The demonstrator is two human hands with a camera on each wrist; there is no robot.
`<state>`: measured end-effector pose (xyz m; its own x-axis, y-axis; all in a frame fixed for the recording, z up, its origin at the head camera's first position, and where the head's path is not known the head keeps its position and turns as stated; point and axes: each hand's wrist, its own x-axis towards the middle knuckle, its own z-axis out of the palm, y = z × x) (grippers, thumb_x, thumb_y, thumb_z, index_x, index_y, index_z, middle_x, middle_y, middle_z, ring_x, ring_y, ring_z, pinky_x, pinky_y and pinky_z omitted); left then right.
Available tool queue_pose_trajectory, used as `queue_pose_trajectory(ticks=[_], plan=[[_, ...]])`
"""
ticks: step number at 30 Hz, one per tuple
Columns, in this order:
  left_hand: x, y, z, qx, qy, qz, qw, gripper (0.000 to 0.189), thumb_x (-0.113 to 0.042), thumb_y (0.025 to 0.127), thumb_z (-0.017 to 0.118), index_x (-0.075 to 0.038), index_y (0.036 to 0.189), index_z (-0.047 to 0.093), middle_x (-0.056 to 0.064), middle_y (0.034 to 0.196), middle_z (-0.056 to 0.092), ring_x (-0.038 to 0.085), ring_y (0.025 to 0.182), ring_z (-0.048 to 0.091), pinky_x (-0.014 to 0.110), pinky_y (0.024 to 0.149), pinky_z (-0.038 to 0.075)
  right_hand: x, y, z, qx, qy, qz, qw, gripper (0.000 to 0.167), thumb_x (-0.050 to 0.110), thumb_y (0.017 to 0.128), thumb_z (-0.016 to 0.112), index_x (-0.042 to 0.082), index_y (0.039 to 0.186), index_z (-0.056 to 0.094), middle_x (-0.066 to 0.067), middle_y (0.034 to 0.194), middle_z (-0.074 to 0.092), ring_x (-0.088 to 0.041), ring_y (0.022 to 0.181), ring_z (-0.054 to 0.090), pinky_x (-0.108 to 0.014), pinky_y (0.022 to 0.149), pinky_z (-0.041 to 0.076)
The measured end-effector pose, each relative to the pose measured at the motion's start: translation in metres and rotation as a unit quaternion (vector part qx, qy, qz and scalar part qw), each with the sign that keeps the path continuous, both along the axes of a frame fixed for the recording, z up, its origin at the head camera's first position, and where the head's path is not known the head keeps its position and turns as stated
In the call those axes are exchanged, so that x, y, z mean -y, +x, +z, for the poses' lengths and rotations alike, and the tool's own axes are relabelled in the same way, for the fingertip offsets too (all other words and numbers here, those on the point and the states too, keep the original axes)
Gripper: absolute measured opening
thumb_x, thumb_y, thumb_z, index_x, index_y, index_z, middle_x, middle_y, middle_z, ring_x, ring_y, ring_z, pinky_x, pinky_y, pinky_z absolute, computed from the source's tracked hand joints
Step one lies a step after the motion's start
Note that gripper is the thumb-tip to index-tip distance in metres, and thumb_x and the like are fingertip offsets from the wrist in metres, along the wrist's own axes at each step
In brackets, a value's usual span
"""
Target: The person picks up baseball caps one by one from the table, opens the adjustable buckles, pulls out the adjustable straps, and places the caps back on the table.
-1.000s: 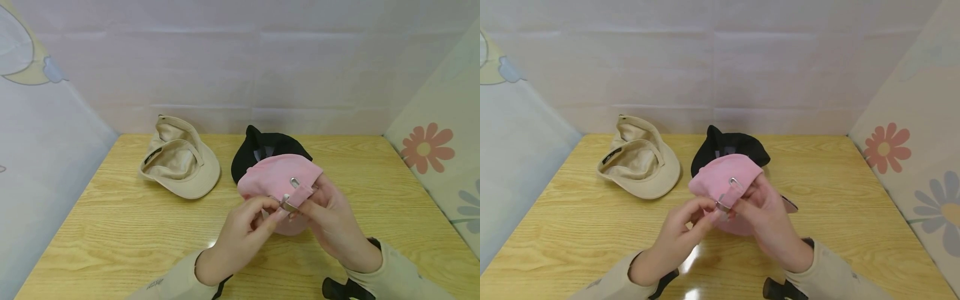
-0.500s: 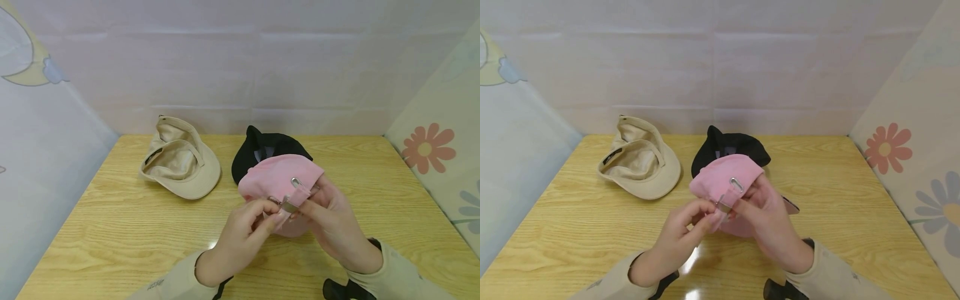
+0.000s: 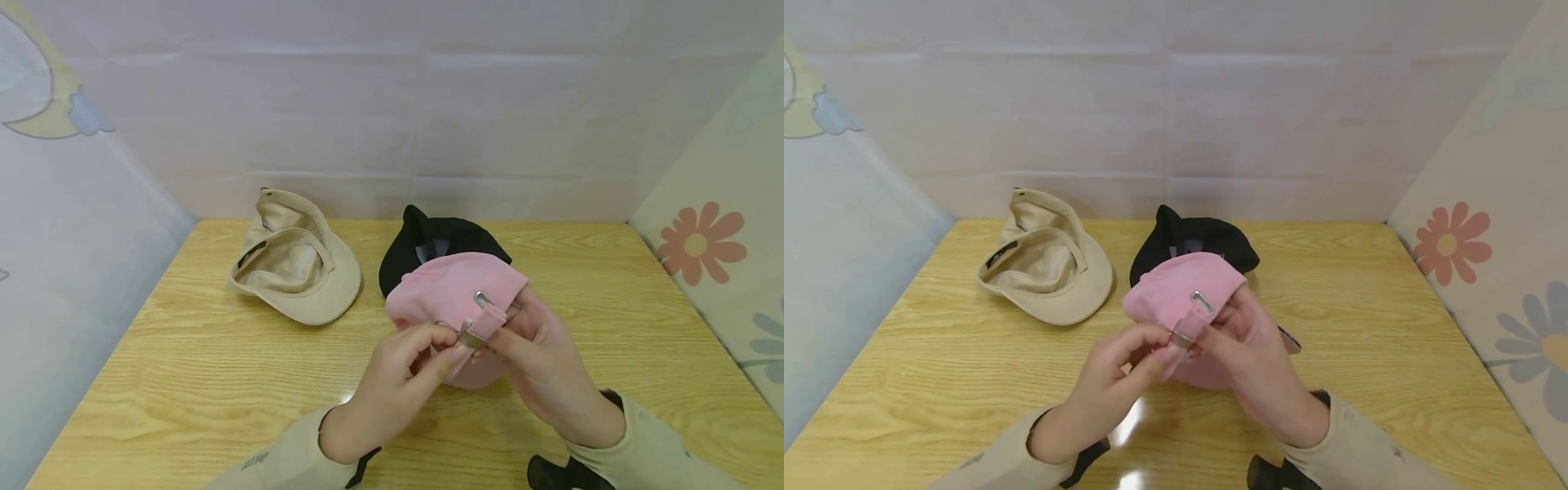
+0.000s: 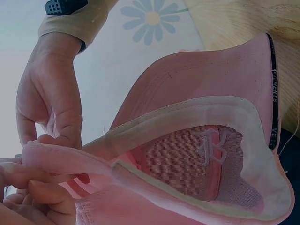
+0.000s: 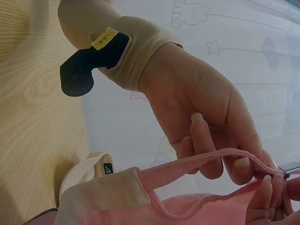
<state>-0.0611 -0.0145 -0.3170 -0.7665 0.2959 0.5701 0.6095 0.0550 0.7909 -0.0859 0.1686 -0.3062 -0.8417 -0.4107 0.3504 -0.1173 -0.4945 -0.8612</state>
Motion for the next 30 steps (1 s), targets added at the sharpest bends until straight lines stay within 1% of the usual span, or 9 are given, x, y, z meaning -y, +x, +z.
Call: queue_pose_trajectory(ticks=[3, 7, 12, 14, 17, 21, 25, 27, 30], plan=[[0.0001, -0.0006, -0.0009, -0.025, -0.007, -0.002, 0.9997, 0.008, 0.007, 0.089, 0.062, 0.000, 0.091, 0.059, 0.002, 0.069, 0.049, 0.003, 0.059, 0.040, 0.020, 0.050, 0.039, 0.0009, 0.0004, 0.0001, 0.002, 0.006, -0.011, 0.9999, 0.041, -0.013, 0.095, 0.048, -0.003, 0.134, 0.038, -0.009, 0.106, 0.064, -0.014, 0.084, 0.064, -0.026, 0.071, 0.055], [0.0005, -0.0006, -0.0016, -0.034, -0.010, -0.009, 0.9993, 0.009, 0.008, 0.090, 0.061, -0.001, 0.091, 0.057, 0.002, 0.069, 0.048, 0.003, 0.062, 0.042, 0.018, 0.054, 0.040, 0.0015, 0.0005, 0.0000, 0.001, 0.016, -0.019, 0.9997, 0.039, -0.013, 0.095, 0.049, -0.004, 0.132, 0.040, -0.009, 0.103, 0.065, -0.014, 0.083, 0.065, -0.026, 0.070, 0.055], [0.0005, -0.0002, -0.0039, -0.021, -0.002, -0.017, 0.9996, 0.002, 0.002, 0.094, 0.058, 0.001, 0.092, 0.058, 0.003, 0.069, 0.048, 0.003, 0.062, 0.042, 0.019, 0.054, 0.040, -0.0007, -0.0009, -0.0008, -0.003, 0.003, -0.003, 1.0000, 0.039, -0.013, 0.096, 0.045, -0.003, 0.133, 0.037, -0.007, 0.103, 0.065, -0.013, 0.084, 0.064, -0.026, 0.071, 0.055], [0.0004, -0.0002, -0.0060, -0.017, 0.006, -0.020, 0.9996, 0.003, 0.000, 0.096, 0.058, 0.002, 0.093, 0.058, 0.003, 0.069, 0.049, 0.003, 0.062, 0.043, 0.019, 0.054, 0.040, -0.0018, -0.0018, -0.0007, -0.004, -0.010, 0.002, 0.9999, 0.039, -0.012, 0.097, 0.044, -0.003, 0.134, 0.036, -0.007, 0.103, 0.065, -0.014, 0.085, 0.064, -0.026, 0.071, 0.055], [0.0002, -0.0001, -0.0079, -0.009, 0.018, -0.025, 0.9995, 0.002, 0.004, 0.094, 0.059, 0.002, 0.094, 0.057, 0.005, 0.069, 0.050, 0.004, 0.061, 0.042, 0.019, 0.051, 0.040, -0.0025, -0.0031, 0.0003, -0.004, -0.022, 0.002, 0.9997, 0.039, -0.012, 0.097, 0.044, -0.003, 0.134, 0.036, -0.008, 0.103, 0.065, -0.015, 0.085, 0.064, -0.027, 0.071, 0.055], [0.0013, 0.0012, -0.0055, 0.027, 0.023, -0.022, 0.9991, 0.008, 0.008, 0.090, 0.060, 0.002, 0.096, 0.059, 0.006, 0.071, 0.052, 0.002, 0.057, 0.039, 0.020, 0.047, 0.037, -0.0014, -0.0032, 0.0017, 0.003, -0.015, -0.008, 0.9999, 0.038, -0.013, 0.097, 0.044, -0.004, 0.134, 0.037, -0.009, 0.103, 0.065, -0.015, 0.085, 0.065, -0.027, 0.070, 0.055], [0.0008, 0.0001, -0.0015, 0.063, 0.022, -0.012, 0.9977, 0.007, 0.005, 0.091, 0.062, 0.002, 0.098, 0.062, 0.007, 0.075, 0.057, 0.001, 0.053, 0.037, 0.019, 0.045, 0.035, -0.0002, -0.0023, 0.0026, 0.008, -0.004, -0.021, 0.9997, 0.037, -0.013, 0.096, 0.044, -0.004, 0.131, 0.038, -0.008, 0.100, 0.065, -0.014, 0.083, 0.065, -0.026, 0.070, 0.055], [-0.0003, -0.0015, -0.0002, 0.065, 0.025, -0.012, 0.9975, 0.007, 0.004, 0.091, 0.062, 0.003, 0.098, 0.063, 0.008, 0.077, 0.058, 0.001, 0.053, 0.037, 0.019, 0.045, 0.035, 0.0004, -0.0018, 0.0028, 0.002, 0.007, -0.031, 0.9995, 0.037, -0.014, 0.096, 0.046, -0.004, 0.131, 0.038, -0.008, 0.100, 0.065, -0.014, 0.083, 0.065, -0.026, 0.070, 0.055], [-0.0010, -0.0038, 0.0010, 0.051, 0.023, -0.009, 0.9984, 0.006, 0.005, 0.090, 0.063, 0.003, 0.097, 0.063, 0.009, 0.079, 0.060, 0.003, 0.054, 0.038, 0.019, 0.046, 0.036, 0.0009, -0.0010, 0.0025, -0.006, 0.020, -0.041, 0.9990, 0.038, -0.013, 0.095, 0.048, -0.004, 0.132, 0.039, -0.008, 0.101, 0.065, -0.014, 0.083, 0.064, -0.026, 0.071, 0.055]])
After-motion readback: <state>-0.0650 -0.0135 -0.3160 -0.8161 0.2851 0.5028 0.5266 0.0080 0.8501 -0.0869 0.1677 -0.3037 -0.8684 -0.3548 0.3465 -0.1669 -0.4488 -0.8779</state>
